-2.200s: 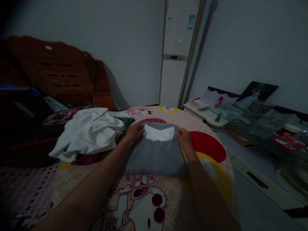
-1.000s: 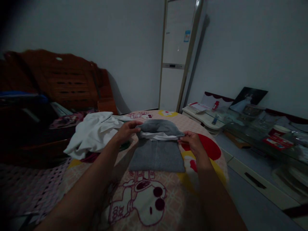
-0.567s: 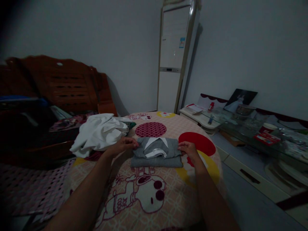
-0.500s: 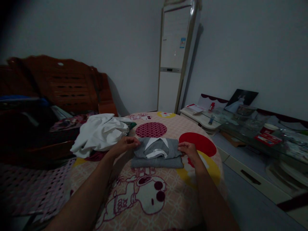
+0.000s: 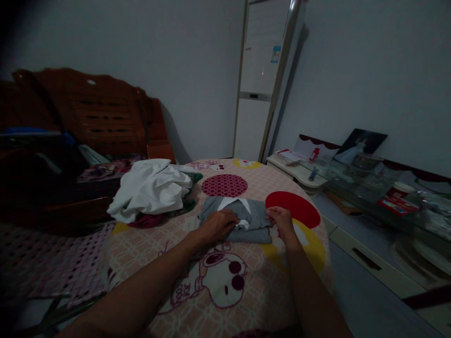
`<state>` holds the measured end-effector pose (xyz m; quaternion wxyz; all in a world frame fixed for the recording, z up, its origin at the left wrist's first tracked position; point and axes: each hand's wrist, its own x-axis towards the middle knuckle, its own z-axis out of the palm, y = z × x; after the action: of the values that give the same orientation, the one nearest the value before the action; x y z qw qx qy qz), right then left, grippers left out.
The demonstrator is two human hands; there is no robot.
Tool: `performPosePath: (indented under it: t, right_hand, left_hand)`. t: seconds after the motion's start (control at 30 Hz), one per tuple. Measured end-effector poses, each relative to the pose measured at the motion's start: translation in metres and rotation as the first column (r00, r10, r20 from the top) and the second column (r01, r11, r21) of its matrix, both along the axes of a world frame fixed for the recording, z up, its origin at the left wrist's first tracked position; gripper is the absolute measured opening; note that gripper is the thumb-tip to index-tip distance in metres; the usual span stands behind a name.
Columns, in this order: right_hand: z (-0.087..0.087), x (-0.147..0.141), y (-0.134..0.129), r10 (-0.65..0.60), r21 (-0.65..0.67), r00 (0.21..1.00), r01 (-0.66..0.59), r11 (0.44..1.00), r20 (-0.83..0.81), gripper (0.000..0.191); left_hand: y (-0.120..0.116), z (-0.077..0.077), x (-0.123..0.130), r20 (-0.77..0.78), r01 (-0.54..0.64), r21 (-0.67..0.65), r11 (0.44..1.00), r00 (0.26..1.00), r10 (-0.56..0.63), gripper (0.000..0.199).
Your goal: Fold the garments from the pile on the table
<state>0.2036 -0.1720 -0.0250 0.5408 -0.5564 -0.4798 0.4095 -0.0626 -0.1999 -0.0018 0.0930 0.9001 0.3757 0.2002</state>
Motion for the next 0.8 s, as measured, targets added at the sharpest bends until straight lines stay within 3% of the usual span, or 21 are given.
performPosePath:
  t: [0.13,0.33,0.43,0.5,0.57,0.67,0.73,0.8]
  right_hand:
    - [-0.002,-0.001,0.001,-0.016,0.005,1.0,0.016,1.0,-0.021,0.03]
    - [-0.003,-0.001,0.003,-0.051,0.032,0.999,0.051,0.998,-0.011,0.027]
    - [-0.005,-0.002,0.004,-0.06,0.044,0.998,0.06,0.997,0.01,0.028]
    - [-0.007,-0.002,0.004,-0.079,0.036,0.996,0.077,0.996,0.047,0.029]
    - [-0.008,-0.002,0.005,-0.123,0.055,0.982,0.116,0.992,0.143,0.027]
    - [-0.008,-0.003,0.005,-0.225,0.167,0.87,0.168,0.972,0.439,0.024]
    - [-0.008,-0.005,0.005,-0.252,0.201,0.748,0.161,0.966,0.614,0.024]
    - [-0.009,-0.008,0.004,-0.191,0.17,0.706,0.101,0.98,0.682,0.025]
  left_hand:
    - [-0.004,0.006,0.002,0.041,-0.025,0.013,1.0,0.999,0.024,0.02]
    - [-0.008,0.01,0.005,-0.053,0.082,-0.083,0.993,0.995,-0.086,0.015]
    - [-0.003,0.011,0.001,0.037,0.096,-0.085,0.992,0.995,-0.093,0.017]
    - [0.003,0.01,-0.004,0.14,0.026,-0.044,0.999,0.99,-0.02,0.019]
    - [0.012,0.007,-0.012,0.218,-0.115,-0.001,0.993,0.97,0.112,0.023]
    - [0.025,-0.004,-0.022,0.251,-0.295,0.027,0.955,0.927,0.279,0.033]
    - [0.029,-0.013,-0.026,0.2,-0.313,0.02,0.95,0.932,0.303,0.039]
    - [0.029,-0.019,-0.027,0.107,-0.282,0.002,0.959,0.954,0.28,0.047]
